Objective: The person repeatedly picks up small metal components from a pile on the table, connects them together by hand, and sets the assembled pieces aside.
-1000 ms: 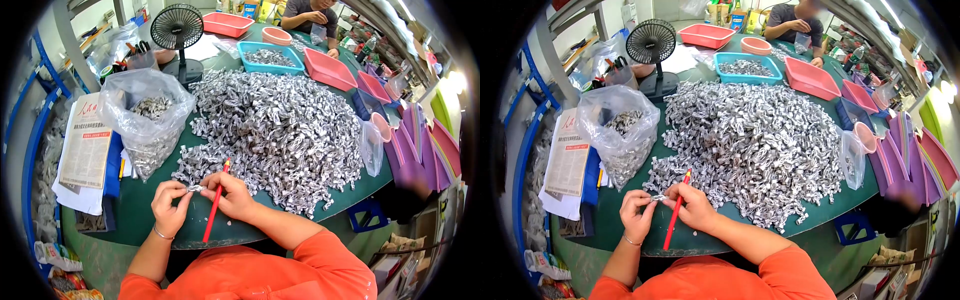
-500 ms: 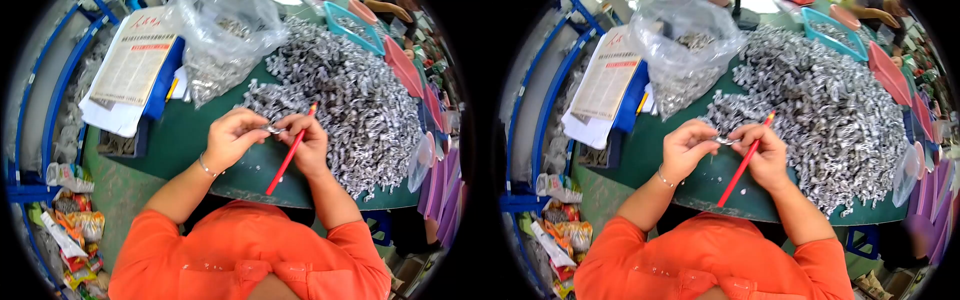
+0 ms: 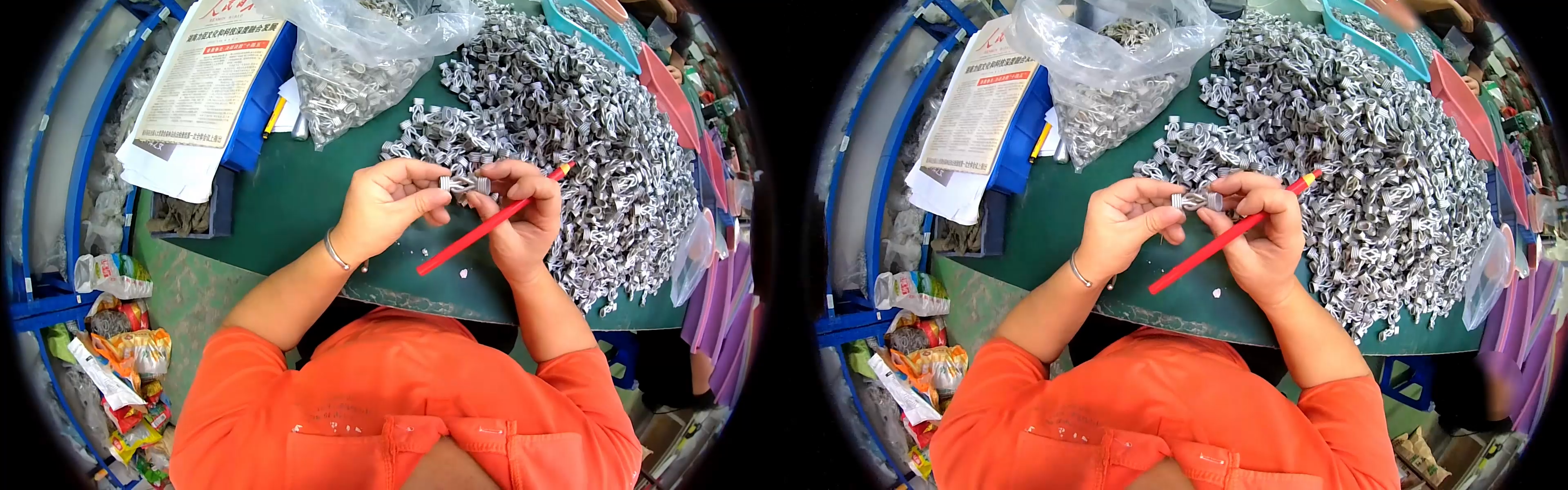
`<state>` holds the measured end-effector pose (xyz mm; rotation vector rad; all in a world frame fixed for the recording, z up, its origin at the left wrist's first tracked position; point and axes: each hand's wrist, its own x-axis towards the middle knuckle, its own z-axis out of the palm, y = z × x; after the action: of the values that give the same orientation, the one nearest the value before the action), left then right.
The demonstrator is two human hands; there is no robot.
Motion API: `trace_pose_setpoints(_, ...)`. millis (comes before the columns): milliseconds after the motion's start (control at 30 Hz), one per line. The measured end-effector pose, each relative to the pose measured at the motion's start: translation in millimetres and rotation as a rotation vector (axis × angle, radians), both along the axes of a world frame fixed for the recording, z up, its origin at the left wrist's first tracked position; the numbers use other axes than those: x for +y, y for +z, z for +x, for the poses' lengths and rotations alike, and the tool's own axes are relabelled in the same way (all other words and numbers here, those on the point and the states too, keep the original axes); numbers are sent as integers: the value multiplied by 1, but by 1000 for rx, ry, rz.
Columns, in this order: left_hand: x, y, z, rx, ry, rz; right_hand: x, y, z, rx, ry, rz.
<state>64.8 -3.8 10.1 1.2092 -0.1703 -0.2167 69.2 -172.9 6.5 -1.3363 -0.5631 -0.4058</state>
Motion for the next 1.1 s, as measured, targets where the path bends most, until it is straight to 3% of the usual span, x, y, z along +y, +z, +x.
trace_pose_setpoints(133, -3, 0, -4, -76, 45, -90, -1, -2, 0, 151, -18, -9)
trace_pose_setpoints(200, -4, -1, -6, -215, 79, 17, -1, -3, 0, 295, 82, 16)
trace_pose_setpoints(300, -4, 0, -6, -370, 101, 66, -1, -4, 1, 284, 101, -35)
trace_pose_setpoints(433, -3, -2, -5, -387, 97, 95, 1, -4, 1, 285, 97, -62)
trace_pose_setpoints(500, -4, 1, -6, -134, 66, -13, 1, -4, 0, 196, 21, -89)
trace_pose_setpoints(533, -3, 0, -5, -135, 61, -11, 1, -3, 0, 105, -58, -115)
trace_pose_setpoints(600, -1, -3, 0, 185, -53, -172, 1, -2, 0, 55, -68, -141)
trace_pose_setpoints(667, -4, -6, 1, 187, -87, -102, 1, -2, -2, -32, -76, -199)
trace_pose_setpoints(767, -4, -2, 2, 470, -215, -317, 2, -2, -3, -111, -24, -235)
trace_pose_setpoints(867, 8, 7, 15, 581, -296, -393, -2, 6, -1, -198, 13, -232)
trace_pose_setpoints(933, 24, 14, 26, 374, -110, -160, -4, 8, 0, -146, -82, -211)
trace_pose_setpoints(1000, 34, 13, 42, -179, 178, 688, -5, 5, 0, -45, -136, -157)
trace_pose_setpoints(1033, 36, 6, 45, -180, 176, 695, -4, 5, 0, -16, -137, -142)
trace_pose_setpoints(1100, 38, -7, 49, -581, 169, 1085, -3, 5, 1, 10, -139, -125)
